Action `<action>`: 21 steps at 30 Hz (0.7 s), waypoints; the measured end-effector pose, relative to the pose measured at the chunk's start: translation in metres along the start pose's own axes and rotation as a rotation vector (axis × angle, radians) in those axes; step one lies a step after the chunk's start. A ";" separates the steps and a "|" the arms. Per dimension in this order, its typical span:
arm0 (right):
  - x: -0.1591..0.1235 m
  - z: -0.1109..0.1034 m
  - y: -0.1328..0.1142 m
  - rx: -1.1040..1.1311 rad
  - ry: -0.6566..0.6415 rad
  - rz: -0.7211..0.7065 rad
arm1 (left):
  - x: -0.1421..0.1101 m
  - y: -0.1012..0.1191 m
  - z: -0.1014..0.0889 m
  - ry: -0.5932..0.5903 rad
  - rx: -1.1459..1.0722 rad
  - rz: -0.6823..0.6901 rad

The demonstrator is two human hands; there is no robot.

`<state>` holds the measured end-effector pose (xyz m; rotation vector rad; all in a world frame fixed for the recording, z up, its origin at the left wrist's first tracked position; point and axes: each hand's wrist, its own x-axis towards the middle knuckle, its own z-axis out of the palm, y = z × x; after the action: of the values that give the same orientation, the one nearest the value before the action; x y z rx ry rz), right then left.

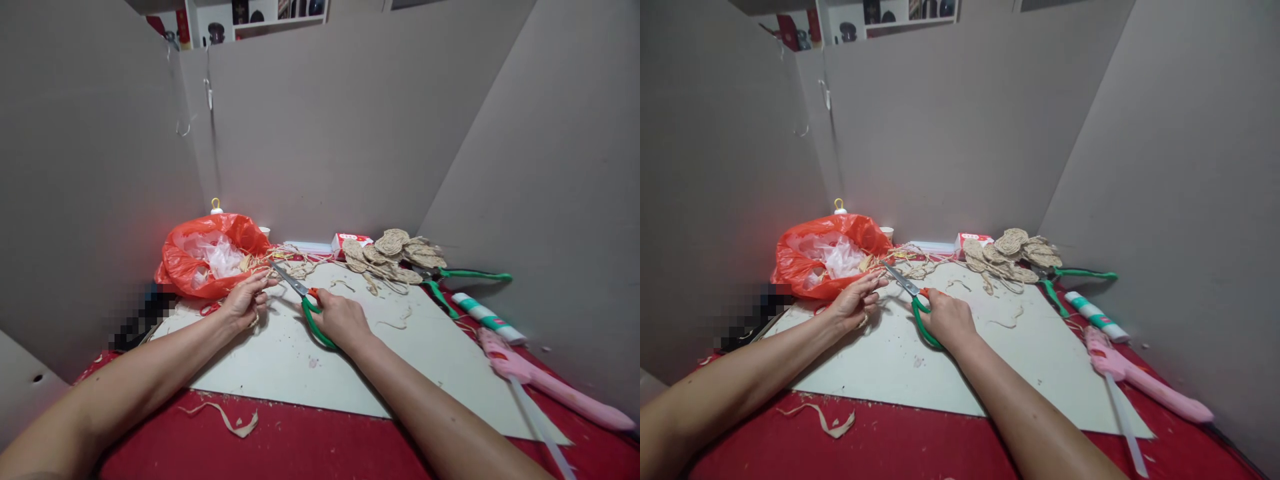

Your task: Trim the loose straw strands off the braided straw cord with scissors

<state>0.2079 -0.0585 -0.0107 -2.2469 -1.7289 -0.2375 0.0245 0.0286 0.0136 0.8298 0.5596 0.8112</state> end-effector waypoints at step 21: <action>0.002 -0.003 0.006 -0.101 0.051 -0.099 | 0.005 -0.006 -0.006 0.085 0.060 0.096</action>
<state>0.2144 -0.0590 -0.0082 -2.2058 -1.8418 -0.4095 0.0260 0.0327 0.0047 0.8860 0.6254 0.9245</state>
